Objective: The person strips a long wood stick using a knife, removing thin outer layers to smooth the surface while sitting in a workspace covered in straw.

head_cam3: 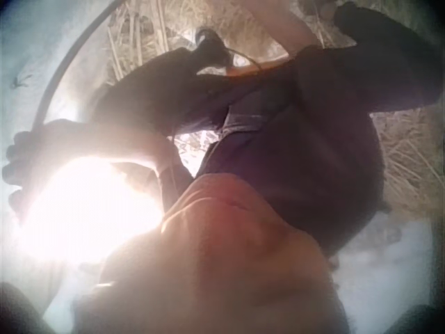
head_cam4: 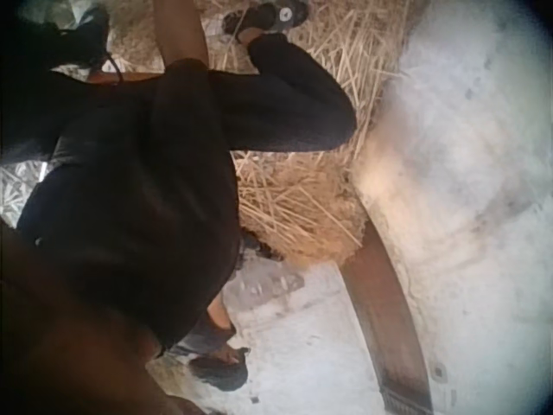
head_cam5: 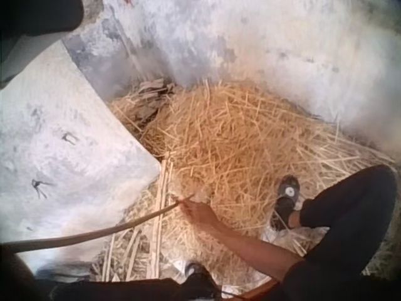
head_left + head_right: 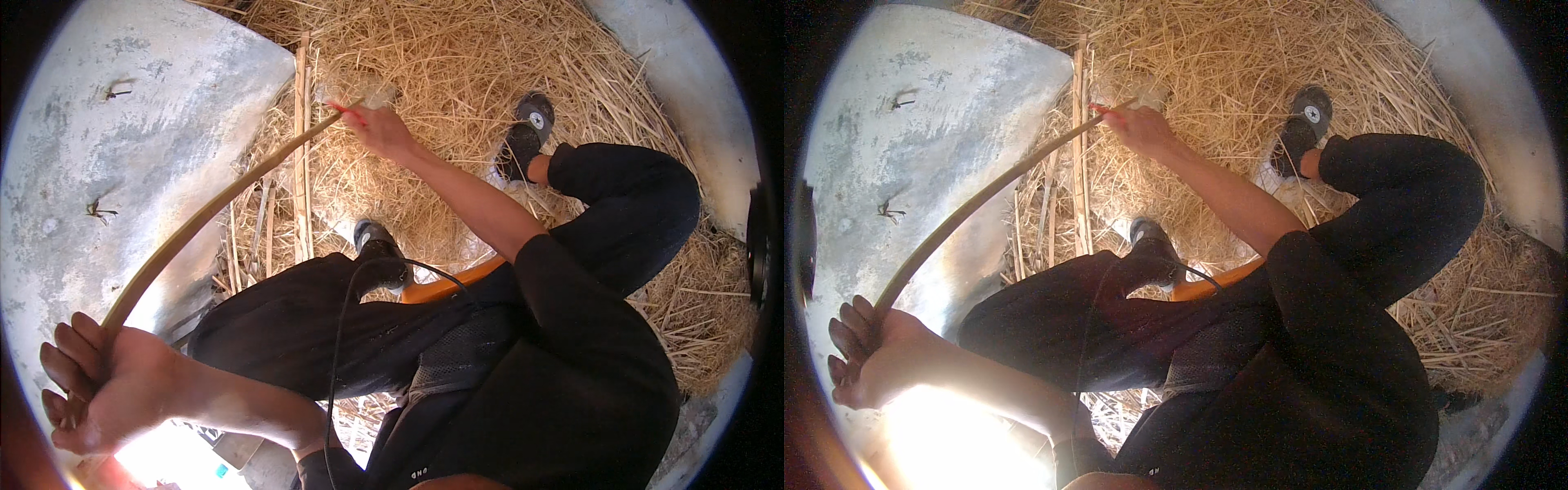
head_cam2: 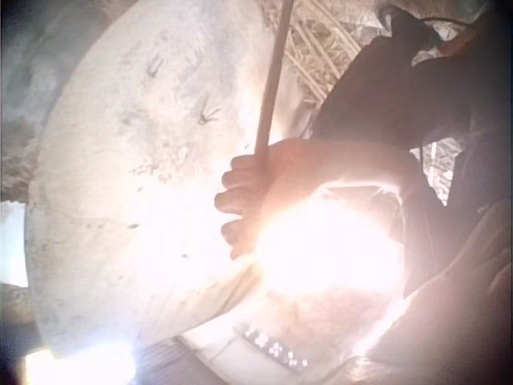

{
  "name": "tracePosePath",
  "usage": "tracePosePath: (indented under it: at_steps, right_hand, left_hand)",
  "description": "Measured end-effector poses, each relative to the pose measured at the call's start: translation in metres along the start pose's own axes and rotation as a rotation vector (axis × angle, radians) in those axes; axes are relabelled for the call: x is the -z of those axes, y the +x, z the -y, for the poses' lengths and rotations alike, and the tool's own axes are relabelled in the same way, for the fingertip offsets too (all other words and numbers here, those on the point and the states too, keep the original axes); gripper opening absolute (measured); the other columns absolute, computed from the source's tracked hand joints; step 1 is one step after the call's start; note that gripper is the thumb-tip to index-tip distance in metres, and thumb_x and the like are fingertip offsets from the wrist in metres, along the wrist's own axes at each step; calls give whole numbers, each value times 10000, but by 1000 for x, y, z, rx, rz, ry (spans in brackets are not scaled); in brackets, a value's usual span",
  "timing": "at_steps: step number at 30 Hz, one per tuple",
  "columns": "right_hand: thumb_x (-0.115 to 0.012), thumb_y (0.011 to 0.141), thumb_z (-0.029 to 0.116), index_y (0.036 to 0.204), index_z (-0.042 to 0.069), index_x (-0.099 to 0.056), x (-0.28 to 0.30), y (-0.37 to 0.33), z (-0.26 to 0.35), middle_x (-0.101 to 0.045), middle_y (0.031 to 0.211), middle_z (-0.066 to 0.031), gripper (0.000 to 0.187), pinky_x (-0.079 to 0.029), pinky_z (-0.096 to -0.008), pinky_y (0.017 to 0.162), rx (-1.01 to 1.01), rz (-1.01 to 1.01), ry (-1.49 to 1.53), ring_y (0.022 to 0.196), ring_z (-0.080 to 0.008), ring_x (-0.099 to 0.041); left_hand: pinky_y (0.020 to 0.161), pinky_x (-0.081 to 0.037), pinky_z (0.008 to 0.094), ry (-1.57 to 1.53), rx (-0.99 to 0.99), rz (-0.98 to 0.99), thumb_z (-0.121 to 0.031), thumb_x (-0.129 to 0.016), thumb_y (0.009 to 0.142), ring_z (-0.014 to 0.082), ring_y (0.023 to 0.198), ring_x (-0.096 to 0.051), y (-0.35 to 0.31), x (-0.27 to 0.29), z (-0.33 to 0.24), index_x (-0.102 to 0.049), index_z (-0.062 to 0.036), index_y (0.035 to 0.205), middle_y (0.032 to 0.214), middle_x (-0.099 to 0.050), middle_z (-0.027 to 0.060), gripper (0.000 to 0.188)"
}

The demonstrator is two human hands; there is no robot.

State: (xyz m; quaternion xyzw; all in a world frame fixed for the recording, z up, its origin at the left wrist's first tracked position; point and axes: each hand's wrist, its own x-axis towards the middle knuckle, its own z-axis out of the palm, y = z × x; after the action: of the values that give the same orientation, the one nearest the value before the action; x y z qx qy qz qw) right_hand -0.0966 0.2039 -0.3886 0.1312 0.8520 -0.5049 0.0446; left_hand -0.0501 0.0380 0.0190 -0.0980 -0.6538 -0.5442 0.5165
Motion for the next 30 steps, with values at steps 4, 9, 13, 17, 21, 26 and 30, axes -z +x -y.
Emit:
tracePosePath:
  at_steps: [4,9,13,17,21,26,30]
  right_hand:
    - [-204,916,409,903,-18,-564,7,21,-14,-564,608,-94,559,-437,-348,459,-331,201,-437,464,-234,-525]
    - [-293,895,381,981,-5,-560,3,23,-25,-585,688,-159,477,-467,-395,573,-172,-24,-262,610,-275,-577]
    - [-316,888,364,958,3,-573,-13,22,-13,-599,675,-168,449,-491,-408,614,-5,34,-12,651,-312,-600]
    - [-299,899,372,1036,15,-517,-5,23,-18,-578,687,-176,441,-453,-428,610,-101,157,-359,634,-326,-574]
    - [-292,900,345,996,6,-522,13,14,-31,-579,731,-192,421,-445,-441,643,-205,-29,-166,683,-348,-571]
    - [-298,898,333,921,-17,-538,13,-6,-19,-573,704,-185,425,-435,-438,590,-55,140,-40,618,-319,-560]
    - [-327,880,333,866,-22,-533,34,-11,-3,-518,584,-127,410,-407,-404,489,39,452,-622,466,-234,-489]
  left_hand:
    - [430,-258,304,-64,25,-25,-326,-317,823,204,459,-313,6,5,4,-288,-78,758,538,-340,133,258]
    - [498,-393,373,-346,109,177,-326,-324,839,277,511,-429,20,20,15,-346,-67,841,645,-453,200,260]
    - [465,-281,313,-300,95,110,-305,-334,823,202,487,-296,19,20,19,-316,-80,766,581,-329,118,233]
    - [486,-375,335,-62,66,-146,-333,-337,836,252,526,-437,15,9,12,-357,-76,807,677,-482,204,260]
    - [461,-283,293,-177,177,-102,-291,-383,793,195,492,-324,14,12,5,-344,-92,696,607,-396,124,225]
    - [534,-216,296,-406,379,206,-271,-434,732,149,557,-229,23,31,-1,-267,-123,575,593,-270,42,273]
    - [589,-194,343,-561,518,264,-237,-462,644,184,641,-223,28,45,-4,-243,-103,579,626,-223,72,265]
